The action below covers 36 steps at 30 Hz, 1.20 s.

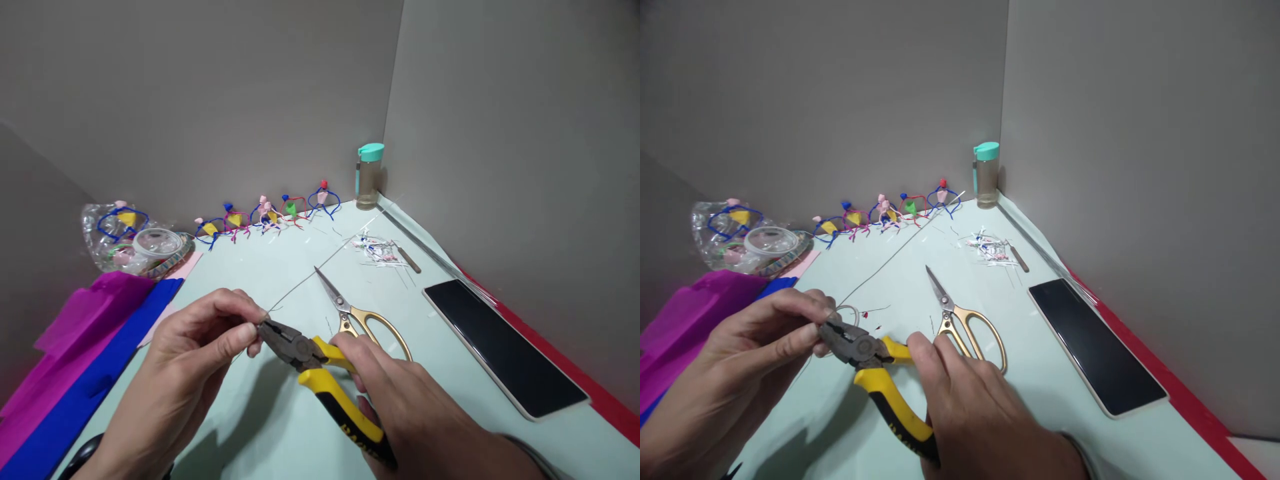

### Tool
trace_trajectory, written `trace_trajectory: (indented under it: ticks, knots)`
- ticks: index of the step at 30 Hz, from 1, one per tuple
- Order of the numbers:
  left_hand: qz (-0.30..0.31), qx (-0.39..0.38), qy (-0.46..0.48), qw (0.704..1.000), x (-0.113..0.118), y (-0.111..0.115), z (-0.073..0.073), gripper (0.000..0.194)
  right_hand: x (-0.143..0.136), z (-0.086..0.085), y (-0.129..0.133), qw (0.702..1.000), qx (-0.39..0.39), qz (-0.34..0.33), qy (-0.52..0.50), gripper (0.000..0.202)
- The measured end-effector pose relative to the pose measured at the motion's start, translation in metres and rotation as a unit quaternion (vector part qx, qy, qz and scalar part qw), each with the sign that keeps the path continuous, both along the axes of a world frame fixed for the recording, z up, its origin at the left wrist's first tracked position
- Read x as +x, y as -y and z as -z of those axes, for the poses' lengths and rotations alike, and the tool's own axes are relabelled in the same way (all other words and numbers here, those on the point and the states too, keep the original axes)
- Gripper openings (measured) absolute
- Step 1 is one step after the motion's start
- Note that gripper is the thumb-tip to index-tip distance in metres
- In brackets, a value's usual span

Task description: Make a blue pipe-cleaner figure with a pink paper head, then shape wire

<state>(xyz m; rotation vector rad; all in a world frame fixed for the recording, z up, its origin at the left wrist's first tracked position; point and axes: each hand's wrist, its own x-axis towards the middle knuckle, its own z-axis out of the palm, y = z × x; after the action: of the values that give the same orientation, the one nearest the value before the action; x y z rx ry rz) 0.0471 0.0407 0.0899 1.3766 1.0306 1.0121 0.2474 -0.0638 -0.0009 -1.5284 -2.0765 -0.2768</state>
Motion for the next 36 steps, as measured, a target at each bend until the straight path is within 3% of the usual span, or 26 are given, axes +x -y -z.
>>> trace_trajectory:
  ticks: [8, 13, 22, 36]
  knots:
    - [-0.038, -0.012, -0.007, 0.999, 0.001, 0.004, 0.005, 0.008, 0.002, -0.012, -0.015, 0.997, 0.073, 0.011, 0.008, 0.051]
    - [-0.078, -0.003, 0.022, 0.997, 0.006, 0.009, 0.004, 0.01, 0.0, -0.01, -0.015, 0.994, 0.103, 0.036, 0.026, 0.049]
    - [-0.096, 0.027, 0.029, 0.995, 0.005, 0.012, -0.002, 0.018, 0.0, -0.02, -0.009, 0.999, 0.03, 0.032, -0.024, 0.06]
    - [-0.06, 0.086, -0.003, 0.994, -0.007, 0.021, 0.004, 0.009, 0.007, -0.028, -0.01, 0.998, 0.051, 0.013, -0.019, 0.057]
